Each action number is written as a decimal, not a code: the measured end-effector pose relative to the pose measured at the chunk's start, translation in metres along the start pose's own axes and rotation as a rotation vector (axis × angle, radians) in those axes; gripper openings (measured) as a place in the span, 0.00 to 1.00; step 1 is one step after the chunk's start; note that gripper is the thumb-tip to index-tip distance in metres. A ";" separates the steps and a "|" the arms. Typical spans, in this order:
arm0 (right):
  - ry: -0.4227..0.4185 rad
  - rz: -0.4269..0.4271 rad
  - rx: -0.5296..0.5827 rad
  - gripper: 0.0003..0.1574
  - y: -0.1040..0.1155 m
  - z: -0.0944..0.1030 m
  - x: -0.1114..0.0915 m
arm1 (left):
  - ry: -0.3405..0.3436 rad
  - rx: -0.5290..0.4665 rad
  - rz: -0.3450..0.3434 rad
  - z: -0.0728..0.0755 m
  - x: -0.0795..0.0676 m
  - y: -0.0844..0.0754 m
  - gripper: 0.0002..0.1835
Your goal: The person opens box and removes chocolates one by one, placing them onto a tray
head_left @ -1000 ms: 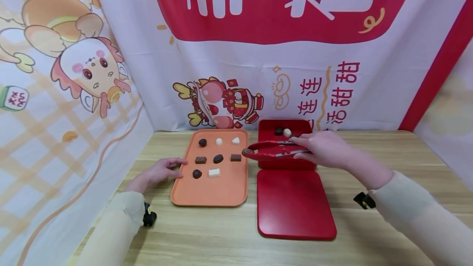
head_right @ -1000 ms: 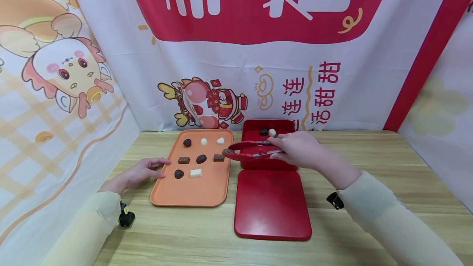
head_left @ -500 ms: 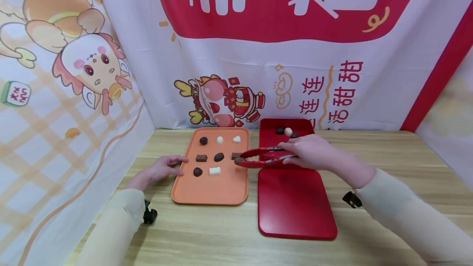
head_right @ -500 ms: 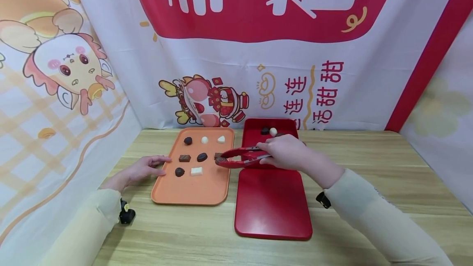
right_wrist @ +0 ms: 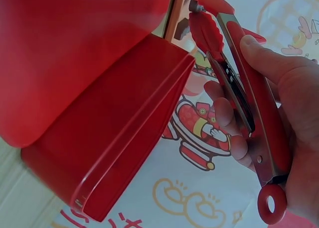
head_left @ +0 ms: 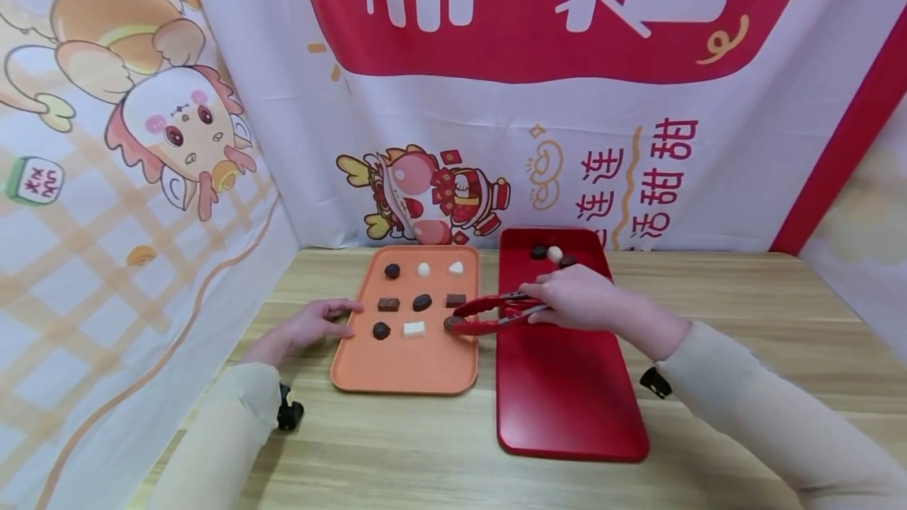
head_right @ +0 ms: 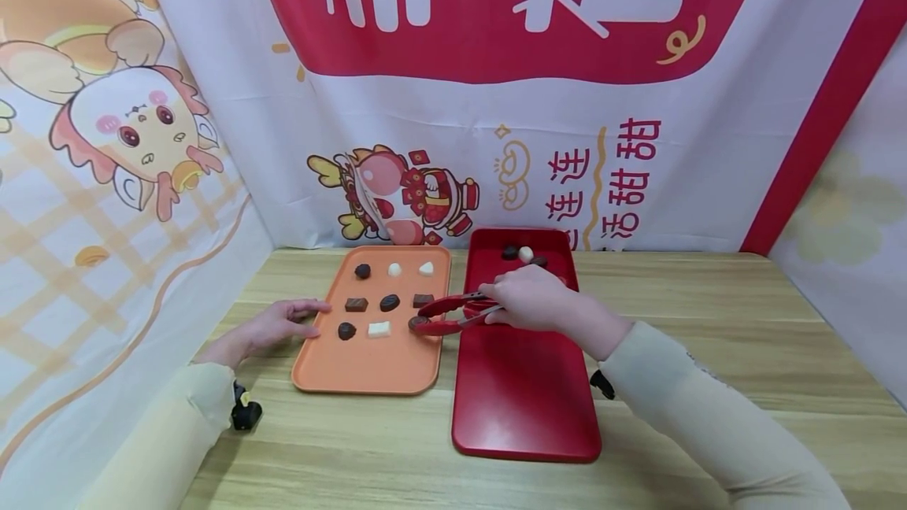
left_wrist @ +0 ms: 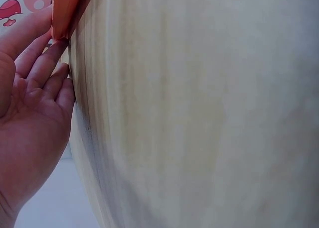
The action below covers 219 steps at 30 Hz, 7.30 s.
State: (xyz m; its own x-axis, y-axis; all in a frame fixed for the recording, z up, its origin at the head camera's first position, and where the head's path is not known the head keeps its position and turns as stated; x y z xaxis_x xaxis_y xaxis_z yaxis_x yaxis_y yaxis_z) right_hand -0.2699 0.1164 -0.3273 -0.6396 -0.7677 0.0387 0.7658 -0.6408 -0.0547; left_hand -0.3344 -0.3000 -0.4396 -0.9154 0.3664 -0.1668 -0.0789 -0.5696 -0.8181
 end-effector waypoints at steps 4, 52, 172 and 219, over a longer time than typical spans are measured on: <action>0.021 -0.015 0.008 0.26 0.000 -0.003 0.003 | 0.000 0.007 0.002 -0.001 0.000 0.001 0.29; -0.136 -0.349 0.057 0.35 -0.104 0.008 -0.070 | 0.003 -0.011 0.015 -0.003 0.000 0.004 0.29; -0.240 -0.268 0.080 0.33 -0.082 0.014 -0.086 | -0.017 -0.010 0.024 -0.002 -0.001 0.001 0.29; -0.094 0.075 0.127 0.32 0.035 -0.011 0.006 | -0.015 0.002 0.033 -0.001 0.000 0.002 0.28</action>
State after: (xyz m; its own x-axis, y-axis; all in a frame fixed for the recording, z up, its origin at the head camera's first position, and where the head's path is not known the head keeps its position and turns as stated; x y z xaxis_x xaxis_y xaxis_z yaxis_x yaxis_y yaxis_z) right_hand -0.2476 0.0890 -0.3395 -0.5757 -0.8068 0.1329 0.8173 -0.5725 0.0650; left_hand -0.3344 -0.3004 -0.4415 -0.9232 0.3368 -0.1852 -0.0498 -0.5827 -0.8112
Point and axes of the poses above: each hand's wrist, its own x-axis towards the middle knuckle, its own z-axis out of the back of the hand, y = z × x, the point moved 4 cm from there along x, towards the middle knuckle, and after that the axes turned 2 degrees about z, right-handed, at the moved point
